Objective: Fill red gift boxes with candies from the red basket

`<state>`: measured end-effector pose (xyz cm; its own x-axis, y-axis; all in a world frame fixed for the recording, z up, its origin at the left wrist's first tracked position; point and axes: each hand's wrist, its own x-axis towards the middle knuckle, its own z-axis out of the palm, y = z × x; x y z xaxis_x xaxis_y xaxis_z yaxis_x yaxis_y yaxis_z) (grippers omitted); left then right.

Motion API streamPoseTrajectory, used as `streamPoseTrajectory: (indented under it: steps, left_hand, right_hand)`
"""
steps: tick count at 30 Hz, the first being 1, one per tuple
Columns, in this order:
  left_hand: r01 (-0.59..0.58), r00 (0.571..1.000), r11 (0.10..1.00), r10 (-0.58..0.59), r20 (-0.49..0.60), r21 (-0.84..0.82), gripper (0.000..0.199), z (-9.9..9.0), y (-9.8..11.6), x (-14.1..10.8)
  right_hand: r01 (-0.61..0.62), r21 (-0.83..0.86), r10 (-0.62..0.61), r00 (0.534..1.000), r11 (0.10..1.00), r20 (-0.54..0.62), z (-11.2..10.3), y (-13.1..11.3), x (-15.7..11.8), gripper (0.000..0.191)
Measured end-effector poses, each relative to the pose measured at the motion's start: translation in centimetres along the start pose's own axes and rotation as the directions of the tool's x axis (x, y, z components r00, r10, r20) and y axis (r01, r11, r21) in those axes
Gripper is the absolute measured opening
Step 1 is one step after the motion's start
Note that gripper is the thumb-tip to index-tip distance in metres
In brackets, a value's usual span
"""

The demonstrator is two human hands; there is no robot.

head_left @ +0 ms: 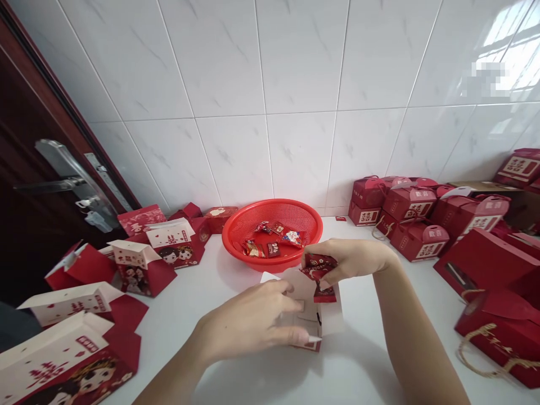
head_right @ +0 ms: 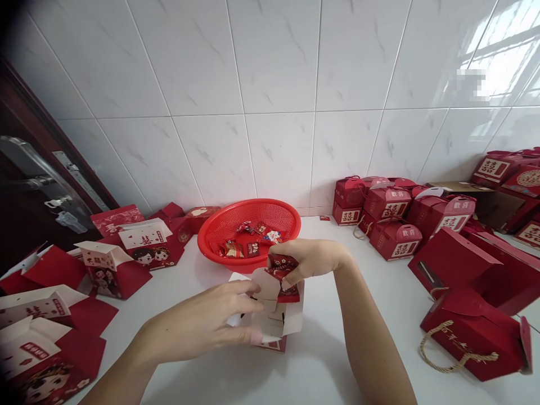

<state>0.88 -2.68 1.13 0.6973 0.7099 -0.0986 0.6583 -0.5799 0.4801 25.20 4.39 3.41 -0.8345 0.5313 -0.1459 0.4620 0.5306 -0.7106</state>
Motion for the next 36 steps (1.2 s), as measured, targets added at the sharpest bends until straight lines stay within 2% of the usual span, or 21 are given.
streamPoseTrajectory:
  steps: [1, 3, 6, 10, 15, 19, 23, 26, 28, 30, 32, 36]
  left_hand:
    - [0.037, 0.998, 0.999, -0.038, 0.049, 0.006, 0.047, -0.1, 0.0, 0.0]
    - [0.125, 0.984, 0.992, -0.126, 0.123, 0.009, 0.067, -0.1, 0.1, -0.1]
    - [0.207, 0.973, 0.978, -0.204, 0.11, -0.02, 0.094, 0.3, 0.2, 0.1]
    - [0.142, 0.989, 0.989, -0.141, 0.038, -0.04, 0.11, 1.0, -0.1, 0.6]
    - [0.13, 0.984, 0.989, -0.137, 0.115, 0.065, 0.126, 1.1, -0.8, 1.5]
    - [0.07, 0.994, 0.994, -0.076, 0.072, 0.086, 0.108, 1.1, -1.0, 1.7]
    - [0.0, 1.0, 0.999, 0.0, 0.018, 0.041, 0.093, 1.6, -0.9, 2.1]
    - [-0.094, 0.996, 0.993, 0.094, 0.0, -0.068, 0.08, 1.3, -0.9, 2.6]
    - [-0.141, 0.99, 0.966, 0.14, -0.02, -0.215, 0.067, 0.7, -1.0, 2.8]
    - [-0.138, 0.99, 0.909, 0.123, -0.065, -0.392, 0.055, -0.1, -1.2, 2.8]
    - [-0.103, 0.993, 0.839, 0.054, -0.107, -0.535, 0.047, -0.6, -1.3, 2.7]
    - [-0.052, 0.989, 0.757, -0.049, -0.136, -0.651, 0.037, -0.5, -1.3, 2.7]
  right_hand:
    - [-0.02, -0.023, 0.02, 1.0, 1.0, 0.005, 0.0, 0.0, 0.1, 0.027]
    - [-0.067, -0.075, 0.068, 0.998, 0.995, 0.001, 0.2, -0.2, 0.3, 0.025]
    - [-0.159, -0.156, 0.155, 0.987, 0.975, -0.038, 0.4, -0.5, 0.5, 0.025]
    - [-0.247, -0.217, 0.237, 0.969, 0.944, -0.071, 0.9, -1.0, 1.1, 0.026]
    - [-0.24, -0.264, 0.227, 0.971, 0.934, -0.079, 1.3, -1.2, 1.5, 0.025]
    - [-0.121, -0.197, 0.109, 0.991, 0.973, -0.072, 1.3, -1.4, 1.1, 0.022]
    - [0.008, -0.131, -0.017, 0.998, 0.991, -0.068, 1.2, -1.5, 0.6, 0.029]
    - [0.08, -0.105, -0.087, 0.994, 0.991, -0.065, 1.0, -1.4, 0.4, 0.033]
    - [0.104, -0.114, -0.116, 0.989, 0.988, -0.096, 0.9, -1.4, 0.3, 0.033]
    - [0.117, -0.119, -0.134, 0.98, 0.986, -0.146, 0.9, -1.4, 0.2, 0.03]
    - [0.134, -0.11, -0.153, 0.969, 0.985, -0.192, 0.9, -1.5, 0.2, 0.029]
    - [0.169, -0.105, -0.19, 0.953, 0.98, -0.238, 1.1, -1.9, 0.3, 0.026]
